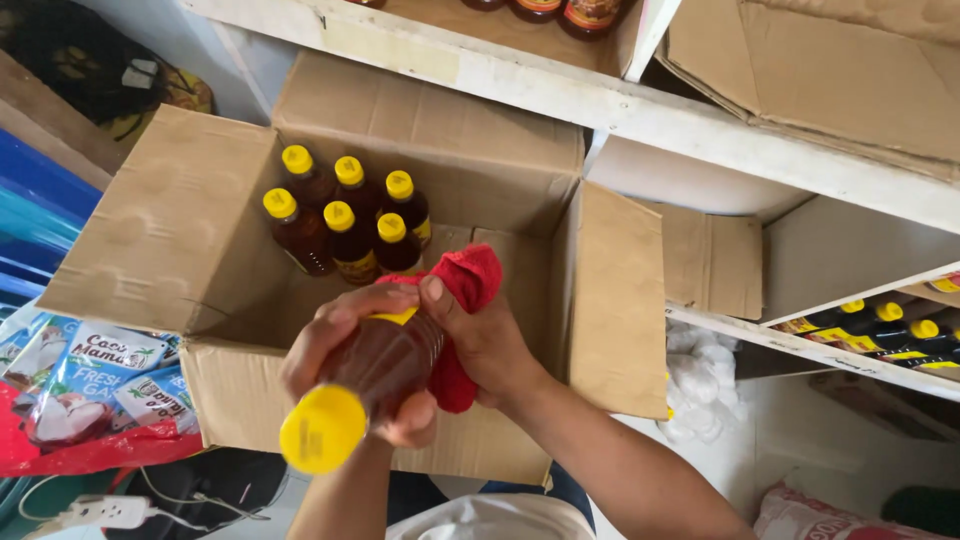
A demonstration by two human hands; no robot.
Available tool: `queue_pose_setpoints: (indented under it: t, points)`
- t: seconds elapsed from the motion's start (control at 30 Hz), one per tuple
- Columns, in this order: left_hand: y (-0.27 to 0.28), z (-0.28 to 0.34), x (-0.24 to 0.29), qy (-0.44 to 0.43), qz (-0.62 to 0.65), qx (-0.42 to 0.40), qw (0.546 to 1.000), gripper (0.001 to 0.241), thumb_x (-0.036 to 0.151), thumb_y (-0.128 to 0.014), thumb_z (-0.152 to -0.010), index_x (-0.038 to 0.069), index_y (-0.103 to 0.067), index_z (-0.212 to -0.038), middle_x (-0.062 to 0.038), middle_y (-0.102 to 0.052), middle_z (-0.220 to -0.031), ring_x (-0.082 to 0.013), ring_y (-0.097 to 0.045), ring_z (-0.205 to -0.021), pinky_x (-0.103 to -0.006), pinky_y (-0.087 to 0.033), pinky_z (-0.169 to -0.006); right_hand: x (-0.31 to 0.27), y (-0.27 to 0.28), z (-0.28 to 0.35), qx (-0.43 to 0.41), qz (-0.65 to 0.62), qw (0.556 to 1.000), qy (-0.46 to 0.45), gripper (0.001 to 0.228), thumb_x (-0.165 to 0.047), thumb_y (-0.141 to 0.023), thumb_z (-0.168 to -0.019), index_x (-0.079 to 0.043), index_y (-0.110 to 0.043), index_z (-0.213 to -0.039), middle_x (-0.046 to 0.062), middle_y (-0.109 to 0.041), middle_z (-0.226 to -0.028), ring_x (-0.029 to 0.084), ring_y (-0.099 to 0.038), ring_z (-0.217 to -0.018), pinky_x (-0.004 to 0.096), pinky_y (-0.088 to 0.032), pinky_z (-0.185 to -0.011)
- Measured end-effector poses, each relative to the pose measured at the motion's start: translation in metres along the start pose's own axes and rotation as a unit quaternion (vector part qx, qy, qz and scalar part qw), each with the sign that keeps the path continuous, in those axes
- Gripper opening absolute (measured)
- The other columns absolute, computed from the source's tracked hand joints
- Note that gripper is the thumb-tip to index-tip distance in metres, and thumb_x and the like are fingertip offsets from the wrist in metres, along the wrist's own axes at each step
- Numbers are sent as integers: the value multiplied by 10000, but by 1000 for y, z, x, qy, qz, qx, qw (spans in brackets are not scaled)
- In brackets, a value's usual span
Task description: Wiping down individual sauce bottles with a cloth and organizing them into a cardboard box.
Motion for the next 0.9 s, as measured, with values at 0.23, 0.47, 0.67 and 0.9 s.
queue_pose_setpoints:
  t: [0.23, 0.47, 0.67, 0.9]
  points:
    - [52, -26, -60, 253, 146, 164, 942, 657, 694, -543, -882, 93, -526, -1146, -207, -641, -883, -255, -706, -579, -303, -612, -525, -16, 2, 14, 63, -113, 991, 44, 691, -114, -732, -830, -148, -370, -1418, 125, -555, -1196, 246, -623, -962, 366, -533, -804]
    - [34, 6, -73, 398, 318, 15, 860, 708, 612, -433, -980, -23, -514, -1284, -216, -650, -715, -334, -727, -553, -376, -612, -505, -52, 9, 29, 110, -67, 959, 254, 356, -256, -715, -927, -87, -548, -1192, 130, -628, -1077, 224, -630, -992, 400, -545, -964]
    - [-1, 26, -81, 427, 233, -183, 854, 1041, 707, -642, -859, 24, -308, -1570, -192, -677, -1159, -220, -673, -982, -397, -579, -878, -11, 17, 11, -155, -124, 953, 228, 522, 15, -731, -745, 119, -592, -1238, 158, -650, -1103, 231, -666, -1077, 296, -511, -1009]
    - [-3, -1, -46, 377, -92, -257, 885, 1089, 826, -269, -874, 35, -191, -1619, -244, -723, -1023, -425, -715, -837, -515, -539, -718, -71, -37, 30, -82, 181, 924, 327, 474, -138, -875, -775, 50, -680, -1164, 204, -763, -1054, 263, -726, -986, 452, -591, -945]
Point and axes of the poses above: each hand's wrist, its own z-axis away from the middle knuckle, its own y-axis out of the back of the hand, x = y × z, the point moved 10 cm from there along -z, towards the middle knuckle
